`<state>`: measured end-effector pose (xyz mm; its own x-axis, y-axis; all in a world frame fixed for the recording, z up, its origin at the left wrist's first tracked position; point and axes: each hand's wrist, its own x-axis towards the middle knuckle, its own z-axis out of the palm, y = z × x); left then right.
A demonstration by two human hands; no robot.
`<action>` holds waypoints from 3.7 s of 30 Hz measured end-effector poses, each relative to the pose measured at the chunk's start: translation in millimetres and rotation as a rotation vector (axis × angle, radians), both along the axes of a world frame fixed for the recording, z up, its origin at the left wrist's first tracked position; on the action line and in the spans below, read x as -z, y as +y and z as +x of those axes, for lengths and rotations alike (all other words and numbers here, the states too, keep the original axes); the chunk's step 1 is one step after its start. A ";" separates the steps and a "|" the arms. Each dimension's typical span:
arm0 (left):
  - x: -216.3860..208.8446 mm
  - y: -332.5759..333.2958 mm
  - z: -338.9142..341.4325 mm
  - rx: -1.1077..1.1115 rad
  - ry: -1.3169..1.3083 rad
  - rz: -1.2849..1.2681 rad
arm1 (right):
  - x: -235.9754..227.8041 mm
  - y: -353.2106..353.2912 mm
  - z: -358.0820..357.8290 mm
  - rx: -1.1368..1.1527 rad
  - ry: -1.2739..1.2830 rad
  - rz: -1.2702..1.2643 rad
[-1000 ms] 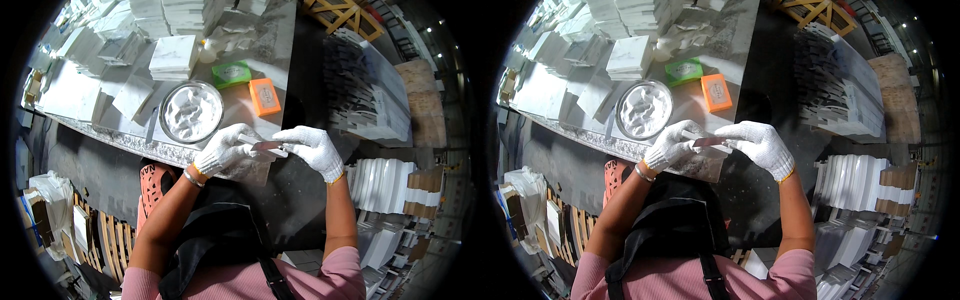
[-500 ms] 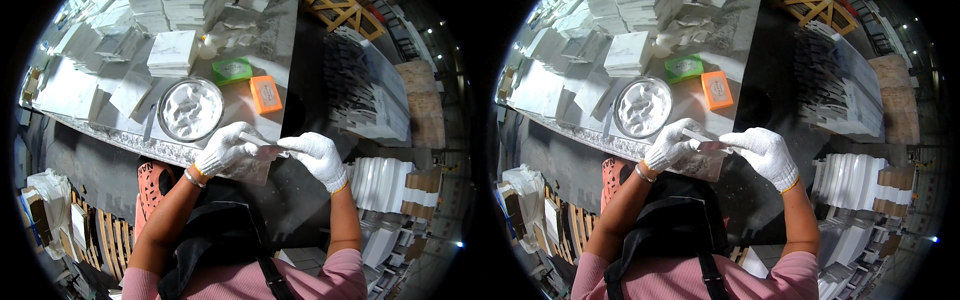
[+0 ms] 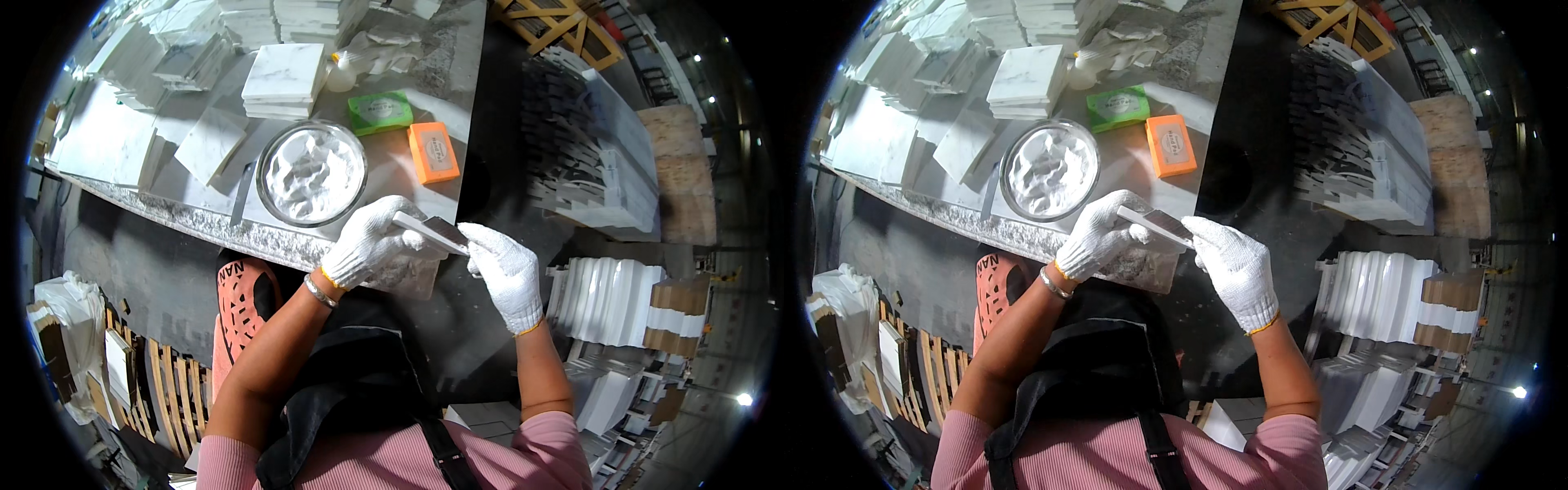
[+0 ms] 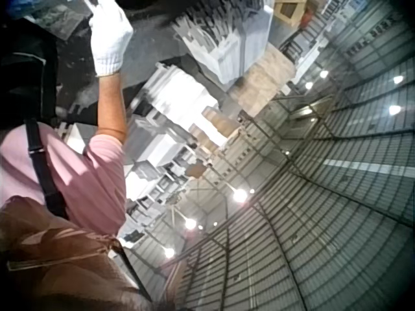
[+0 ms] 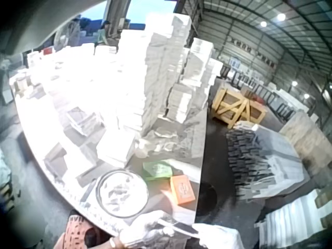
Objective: The person applies a white paste to the edges of small white square tiles using a metal spatula, then smooths the edges with an orange block. The person repeats this process on multiple tiles at a workbench.
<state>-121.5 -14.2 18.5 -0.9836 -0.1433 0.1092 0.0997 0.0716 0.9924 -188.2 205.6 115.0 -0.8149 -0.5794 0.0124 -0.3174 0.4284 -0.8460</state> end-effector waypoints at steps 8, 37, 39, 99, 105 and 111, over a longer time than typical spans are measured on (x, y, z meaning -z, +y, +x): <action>-1.1 -3.4 0.8 0.056 0.022 0.074 | 5.0 -3.8 15.9 0.110 -0.055 -0.004; 3.9 -8.7 1.0 0.095 0.070 0.034 | 5.0 4.2 36.5 0.295 -0.070 -0.097; 2.6 -7.5 1.1 0.108 0.064 0.088 | 7.9 -1.0 38.0 0.262 -0.048 -0.073; 16.0 -0.7 -0.2 0.094 0.179 0.263 | 21.0 -57.2 61.0 0.297 0.169 -0.067; 19.9 -7.5 1.5 0.057 0.130 -0.079 | 18.0 -67.5 62.6 0.265 0.067 -0.140; 20.5 -1.3 -0.5 0.081 0.140 0.224 | 12.5 -45.9 65.0 0.363 0.069 -0.073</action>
<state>-122.0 -15.5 -2.0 -0.9704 -0.1010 0.2196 0.2338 -0.1619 0.9587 -123.1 159.7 102.5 -0.9628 -0.2488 0.1051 -0.2135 0.4627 -0.8604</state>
